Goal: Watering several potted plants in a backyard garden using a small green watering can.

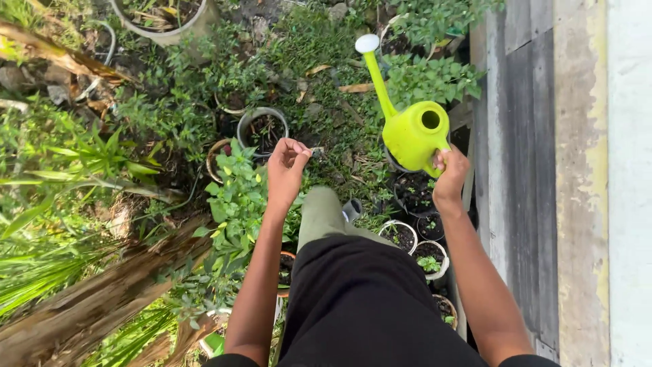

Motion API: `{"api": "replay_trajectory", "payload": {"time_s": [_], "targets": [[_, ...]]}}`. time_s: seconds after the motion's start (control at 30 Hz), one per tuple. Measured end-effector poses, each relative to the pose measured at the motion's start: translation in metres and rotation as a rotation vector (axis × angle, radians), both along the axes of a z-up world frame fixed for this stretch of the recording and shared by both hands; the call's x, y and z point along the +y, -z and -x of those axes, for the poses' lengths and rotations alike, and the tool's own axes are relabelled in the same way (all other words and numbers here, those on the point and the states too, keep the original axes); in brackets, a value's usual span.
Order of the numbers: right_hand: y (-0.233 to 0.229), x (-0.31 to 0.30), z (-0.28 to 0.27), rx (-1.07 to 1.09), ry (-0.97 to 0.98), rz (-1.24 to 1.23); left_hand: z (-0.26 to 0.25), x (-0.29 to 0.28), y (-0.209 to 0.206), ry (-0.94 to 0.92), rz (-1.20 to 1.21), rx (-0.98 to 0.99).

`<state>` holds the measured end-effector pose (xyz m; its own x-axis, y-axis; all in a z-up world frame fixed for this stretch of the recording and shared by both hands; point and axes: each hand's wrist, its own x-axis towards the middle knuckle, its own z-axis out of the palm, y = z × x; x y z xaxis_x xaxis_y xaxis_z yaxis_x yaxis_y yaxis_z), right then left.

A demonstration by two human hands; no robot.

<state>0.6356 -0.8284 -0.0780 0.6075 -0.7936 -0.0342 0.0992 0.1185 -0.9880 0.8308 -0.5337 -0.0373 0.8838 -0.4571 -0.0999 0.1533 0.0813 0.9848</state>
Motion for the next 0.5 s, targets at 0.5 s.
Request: {"api": "replay_trajectory", "payload": {"time_s": [0.5], "targets": [[0.01,-0.019,0.005,-0.024,0.041,0.031,-0.028,-0.063,0.0,0.076,-0.155,-0.078]]}}
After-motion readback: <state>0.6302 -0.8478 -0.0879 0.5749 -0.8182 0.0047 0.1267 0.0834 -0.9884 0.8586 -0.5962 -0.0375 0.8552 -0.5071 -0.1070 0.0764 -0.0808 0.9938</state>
